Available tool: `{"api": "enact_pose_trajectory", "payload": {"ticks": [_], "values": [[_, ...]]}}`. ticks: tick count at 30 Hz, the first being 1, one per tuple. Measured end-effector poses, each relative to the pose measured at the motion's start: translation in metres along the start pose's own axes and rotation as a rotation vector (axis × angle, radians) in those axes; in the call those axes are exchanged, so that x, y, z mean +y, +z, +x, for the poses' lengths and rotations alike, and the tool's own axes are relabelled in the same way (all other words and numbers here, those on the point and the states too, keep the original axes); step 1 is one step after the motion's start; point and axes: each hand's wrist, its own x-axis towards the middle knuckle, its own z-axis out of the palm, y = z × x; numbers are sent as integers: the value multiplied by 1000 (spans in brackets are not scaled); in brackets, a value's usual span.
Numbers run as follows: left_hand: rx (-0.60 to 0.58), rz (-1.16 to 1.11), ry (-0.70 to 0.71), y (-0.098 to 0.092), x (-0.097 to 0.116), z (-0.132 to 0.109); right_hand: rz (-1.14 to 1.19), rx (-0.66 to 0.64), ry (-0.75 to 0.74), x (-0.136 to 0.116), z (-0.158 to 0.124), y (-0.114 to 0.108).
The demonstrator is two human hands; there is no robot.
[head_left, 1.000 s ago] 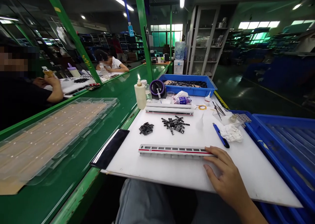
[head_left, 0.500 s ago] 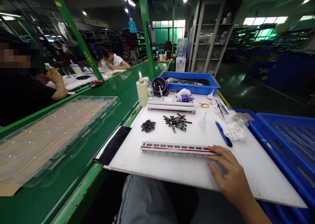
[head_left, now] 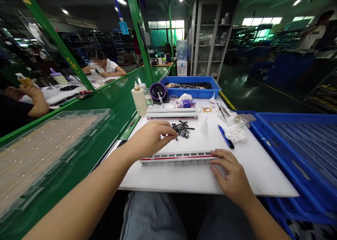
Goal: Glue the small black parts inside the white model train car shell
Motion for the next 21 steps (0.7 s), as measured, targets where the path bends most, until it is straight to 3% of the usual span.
{"api": "enact_pose_trajectory", "payload": {"ticks": [3,6,11,16,19,21], "values": [[-154,157,119,20,-15,31,-22,8,0,0,1,2],[-212,200,166,41,-35,56,-87,47,-2,1,2,6],[-246,216,208,53,-49,65,-212,-19,-105,-1,5,12],[-190,173,157,43,-47,65,-283,-102,-117,-7,5,14],[-66,101,41,33,-37,66,-263,-183,-113,-9,6,11],[27,15,-39,27,-24,65,-190,-129,-105,-10,12,5]]}}
